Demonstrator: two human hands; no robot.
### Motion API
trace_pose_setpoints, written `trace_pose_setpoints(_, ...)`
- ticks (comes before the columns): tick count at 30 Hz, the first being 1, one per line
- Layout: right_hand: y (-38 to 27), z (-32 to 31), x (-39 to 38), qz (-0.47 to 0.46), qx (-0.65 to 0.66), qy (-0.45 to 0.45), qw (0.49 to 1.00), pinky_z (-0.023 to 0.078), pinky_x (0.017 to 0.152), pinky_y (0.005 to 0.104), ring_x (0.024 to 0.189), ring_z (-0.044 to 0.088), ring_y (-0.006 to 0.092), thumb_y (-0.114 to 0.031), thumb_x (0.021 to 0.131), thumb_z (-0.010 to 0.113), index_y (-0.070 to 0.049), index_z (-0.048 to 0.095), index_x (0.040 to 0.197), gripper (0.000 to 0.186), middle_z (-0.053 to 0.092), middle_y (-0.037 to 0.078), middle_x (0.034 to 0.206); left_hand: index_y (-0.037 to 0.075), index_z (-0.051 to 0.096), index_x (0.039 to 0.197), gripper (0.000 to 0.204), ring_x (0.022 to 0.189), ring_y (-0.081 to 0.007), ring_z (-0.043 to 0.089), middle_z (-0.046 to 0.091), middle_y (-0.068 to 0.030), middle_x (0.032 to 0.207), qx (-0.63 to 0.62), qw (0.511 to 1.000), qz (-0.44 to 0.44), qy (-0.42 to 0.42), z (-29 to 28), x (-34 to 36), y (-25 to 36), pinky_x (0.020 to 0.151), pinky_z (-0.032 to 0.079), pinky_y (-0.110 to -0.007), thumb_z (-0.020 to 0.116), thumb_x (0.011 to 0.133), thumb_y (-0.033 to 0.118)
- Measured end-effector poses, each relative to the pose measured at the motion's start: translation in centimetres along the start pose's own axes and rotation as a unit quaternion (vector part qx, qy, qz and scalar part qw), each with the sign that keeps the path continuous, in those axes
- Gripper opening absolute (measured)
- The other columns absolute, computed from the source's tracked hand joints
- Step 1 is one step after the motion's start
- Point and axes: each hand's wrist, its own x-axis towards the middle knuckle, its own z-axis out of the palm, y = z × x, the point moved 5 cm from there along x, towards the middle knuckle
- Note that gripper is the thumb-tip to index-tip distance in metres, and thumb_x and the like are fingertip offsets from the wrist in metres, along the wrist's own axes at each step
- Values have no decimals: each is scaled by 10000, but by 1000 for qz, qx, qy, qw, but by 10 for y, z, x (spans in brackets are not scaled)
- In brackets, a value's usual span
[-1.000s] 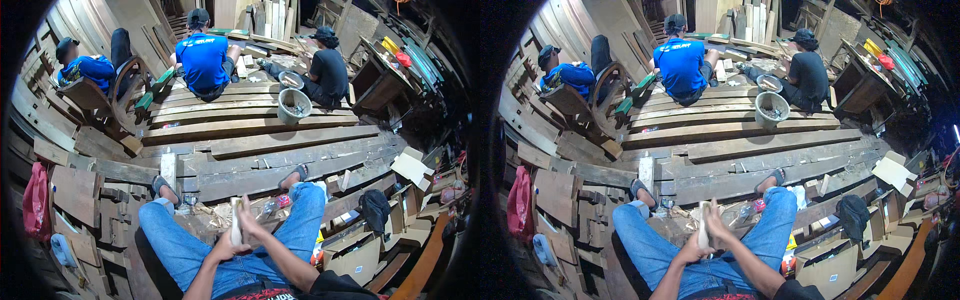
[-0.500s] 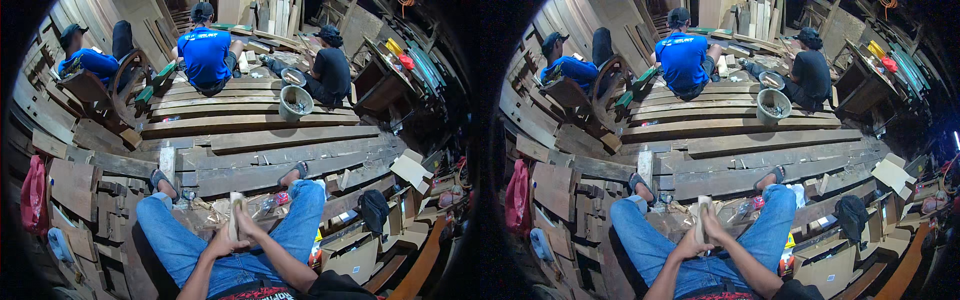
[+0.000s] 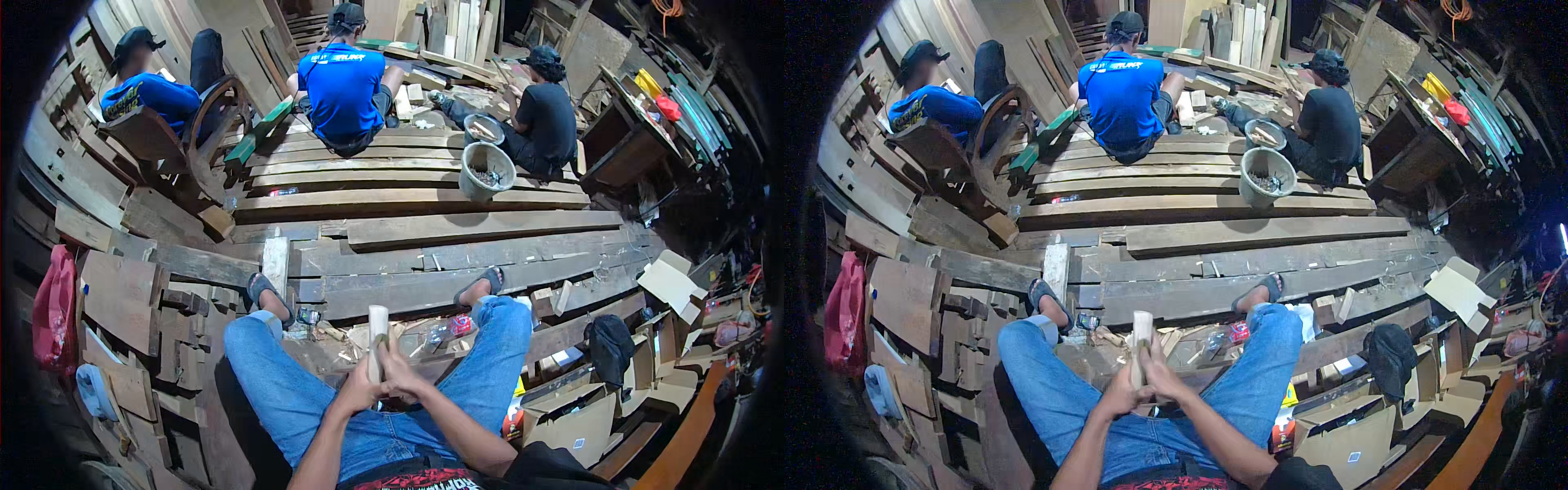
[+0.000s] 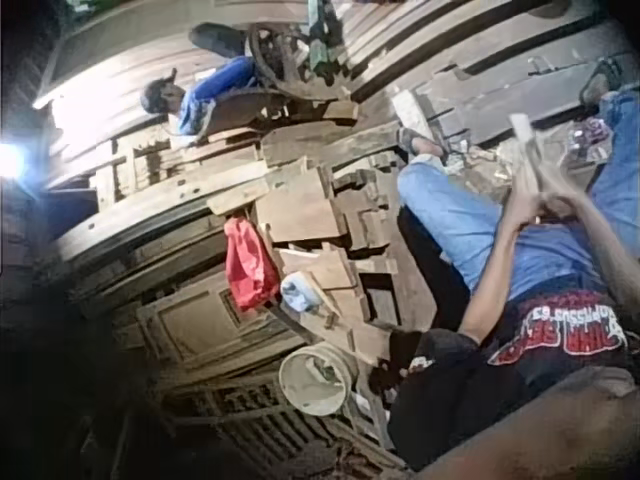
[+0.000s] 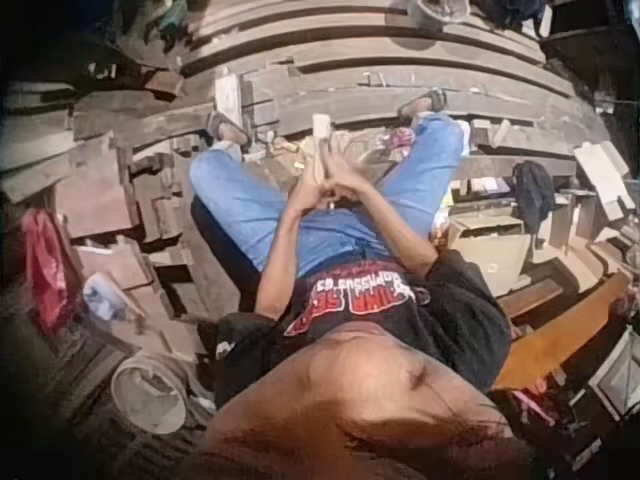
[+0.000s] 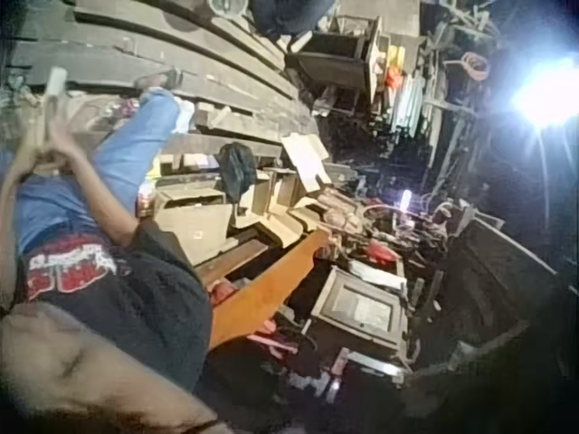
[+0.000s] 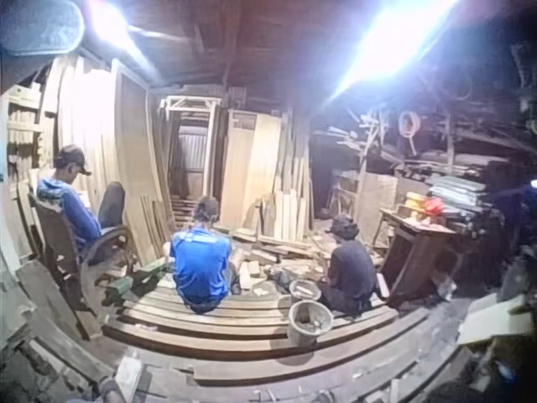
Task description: The person sands a shaped wooden piece using sandpaper, rotating the wood to rub the paper along different edges and surfaces by hand.
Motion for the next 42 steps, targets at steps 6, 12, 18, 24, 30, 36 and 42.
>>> trace_pose_setpoints(6,3,-22,13,129,139,51,981,127,1183,361,1470,89,316,-515,1018,291,2,12,1517,771,86,235,1572,-31,382,1368,874,1139,-203,522,563,-144,1241,86,995,26,-48,25,-6,16,977,429,-364,849,693,266)
trace_pose_setpoints(12,-38,7,-16,84,198,26,976,127,1180,356,1468,96,343,-517,1014,317,-13,80,1519,752,133,259,1555,2,440,1322,772,1030,-197,561,600,-106,1128,-19,998,-61,5,-5,-4,14,922,461,-343,827,720,289)
trace_pose_setpoints(18,18,-11,0,152,17,-16,988,150,1178,369,1460,100,363,-488,1028,269,15,40,1510,733,87,269,1563,-28,475,1237,684,934,-174,563,598,-98,1043,37,997,-32,-55,17,-9,-7,814,487,-333,809,741,303)
trace_pose_setpoints(24,0,4,-3,183,33,-72,980,144,1179,361,1457,111,355,-504,1023,282,4,19,1514,754,89,266,1558,-22,467,1227,618,932,-153,566,597,-83,1014,-45,996,-60,-37,0,-4,-17,807,488,-331,761,790,303)
trace_pose_setpoints(30,29,5,7,107,53,20,993,159,1171,418,1460,85,368,-476,1017,337,-15,71,1515,728,65,251,1562,-27,458,1237,850,899,-160,551,574,-80,1029,-65,982,-165,-59,1,-10,-27,800,477,-311,781,712,558)
trace_pose_setpoints(36,22,-39,21,117,-17,133,984,182,1164,386,1424,182,439,-439,996,414,7,-56,1505,824,142,359,1513,-37,414,1320,884,1056,-214,549,593,-149,1184,153,984,-61,-66,20,-4,5,944,441,-361,877,667,338)
trace_pose_setpoints(42,16,-1,5,78,21,141,987,110,1182,375,1460,71,391,-413,1002,412,32,-137,1484,856,50,334,1538,-28,425,1329,882,1078,-214,542,593,-148,1183,58,996,-55,-28,11,0,7,946,437,-358,884,660,317)
